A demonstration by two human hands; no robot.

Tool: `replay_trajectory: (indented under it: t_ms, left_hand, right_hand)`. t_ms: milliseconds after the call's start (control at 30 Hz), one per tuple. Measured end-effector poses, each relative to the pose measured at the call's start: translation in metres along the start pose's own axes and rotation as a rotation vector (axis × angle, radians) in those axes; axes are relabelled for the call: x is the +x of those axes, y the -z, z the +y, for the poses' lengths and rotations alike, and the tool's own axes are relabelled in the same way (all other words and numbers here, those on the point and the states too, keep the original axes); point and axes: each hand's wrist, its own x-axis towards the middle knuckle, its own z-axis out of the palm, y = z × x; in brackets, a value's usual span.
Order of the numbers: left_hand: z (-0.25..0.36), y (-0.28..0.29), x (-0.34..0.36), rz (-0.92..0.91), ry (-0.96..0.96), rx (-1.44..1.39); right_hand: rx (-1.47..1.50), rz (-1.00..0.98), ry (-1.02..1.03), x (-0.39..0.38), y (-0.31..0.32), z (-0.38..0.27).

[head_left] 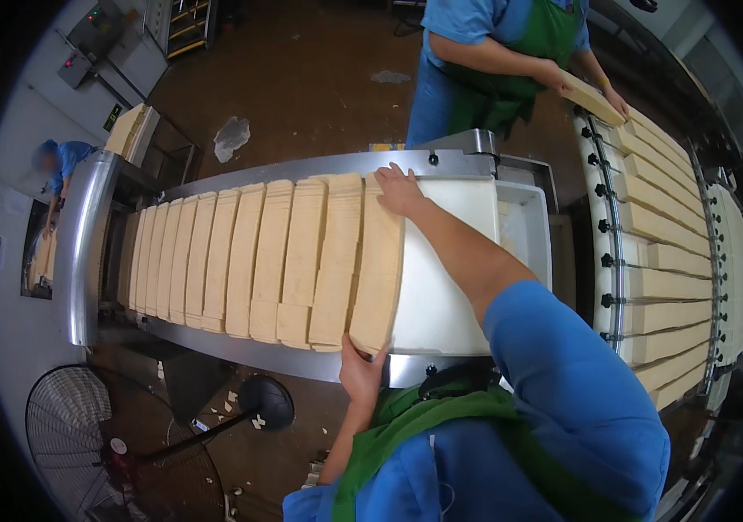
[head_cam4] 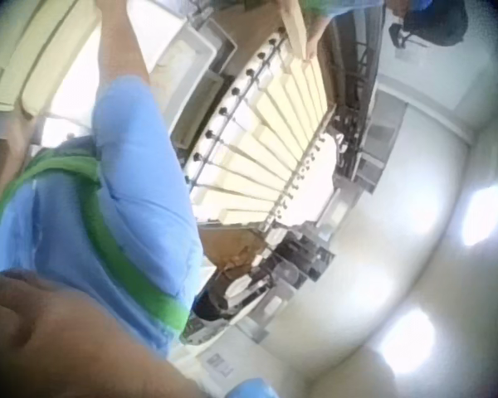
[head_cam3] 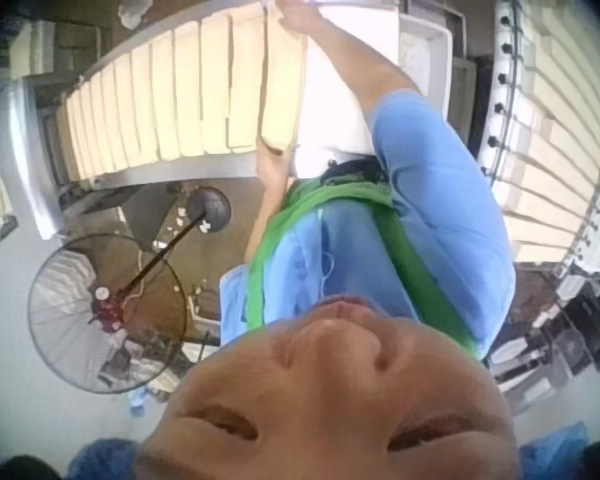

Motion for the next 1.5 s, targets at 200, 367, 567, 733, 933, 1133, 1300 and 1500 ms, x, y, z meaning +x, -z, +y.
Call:
replay_trajectory:
  t_ms: [200,367,567,733,933,1133,1300,1500]
  left_hand:
    - [-0.005,-0.008,0.004,0.088,-0.229,0.128]
    - [0.007,0.001,0.017,-0.102,-0.388,0.158]
    - [0.007,-0.016,0.04,-0.112,-0.539,0.298]
    - [0.026,-0.009,0.049,-0.26,-0.534,0.434]
    - [0.113,-0.019,-0.036,-0.34,-0.665,0.352]
    - [0.163,-0.041,-0.144,-0.568,-0.83,0.224]
    - [0.168,-0.062,-0.207,-0.845,-0.863,-0.034]
    - [0.162,-0.095,-0.274,-1.125,-0.884,-0.009]
  right_hand:
    - [-0.002,0.066,-0.019,-0.022,0.003,0.005]
    - [0.01,0.272,-0.234,-0.106,0.018,0.09]
    - [0.619,0.149,-0.44,-0.252,0.015,0.105]
    - [0.396,0.049,-0.508,-0.333,0.04,0.072]
    - [0.385,0.293,-0.668,-0.451,0.068,0.111]
    - [0.365,0.476,-0.813,-0.617,0.132,0.114]
    - [0.455,0.621,-0.78,-0.747,0.121,0.138]
    - [0.461,0.66,-1.143,-0.823,0.059,0.205]
